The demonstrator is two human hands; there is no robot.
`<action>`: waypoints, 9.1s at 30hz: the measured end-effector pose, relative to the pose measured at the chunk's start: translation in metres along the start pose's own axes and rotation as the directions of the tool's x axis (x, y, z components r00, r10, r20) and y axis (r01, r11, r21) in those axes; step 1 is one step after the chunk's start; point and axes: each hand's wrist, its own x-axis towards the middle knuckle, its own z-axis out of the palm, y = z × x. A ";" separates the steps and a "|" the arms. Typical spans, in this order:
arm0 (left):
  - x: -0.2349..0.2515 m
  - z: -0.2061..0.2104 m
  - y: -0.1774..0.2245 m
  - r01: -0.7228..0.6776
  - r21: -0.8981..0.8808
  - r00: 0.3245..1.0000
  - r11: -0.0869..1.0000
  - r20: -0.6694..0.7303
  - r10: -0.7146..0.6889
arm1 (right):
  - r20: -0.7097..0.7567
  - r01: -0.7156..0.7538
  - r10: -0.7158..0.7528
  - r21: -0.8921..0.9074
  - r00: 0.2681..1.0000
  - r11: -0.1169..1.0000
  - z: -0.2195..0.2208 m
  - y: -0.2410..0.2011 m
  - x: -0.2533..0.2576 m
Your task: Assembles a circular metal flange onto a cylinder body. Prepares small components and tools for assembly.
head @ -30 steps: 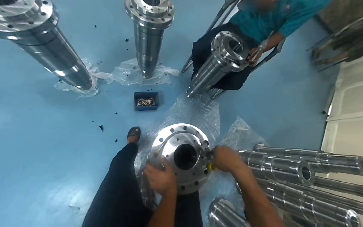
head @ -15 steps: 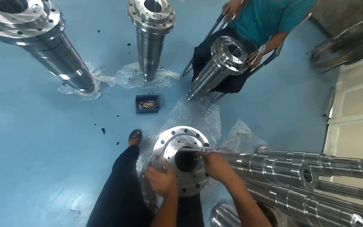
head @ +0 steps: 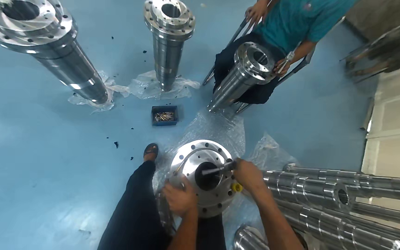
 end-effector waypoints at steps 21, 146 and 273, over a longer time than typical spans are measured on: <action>0.003 0.000 0.002 0.002 -0.013 1.000 1.000 0.001 -0.002 | -0.119 0.465 -0.457 0.043 0.881 0.885 0.004 0.020 0.020; 0.002 0.009 -0.007 0.004 -0.058 1.000 0.998 -0.007 -0.004 | -0.207 0.228 -0.337 0.973 0.918 0.025 0.085 0.028 0.045; -0.001 -0.001 0.002 0.016 -0.021 1.000 1.000 0.002 -0.016 | -0.556 0.214 0.017 0.348 0.831 0.913 0.068 0.004 -0.012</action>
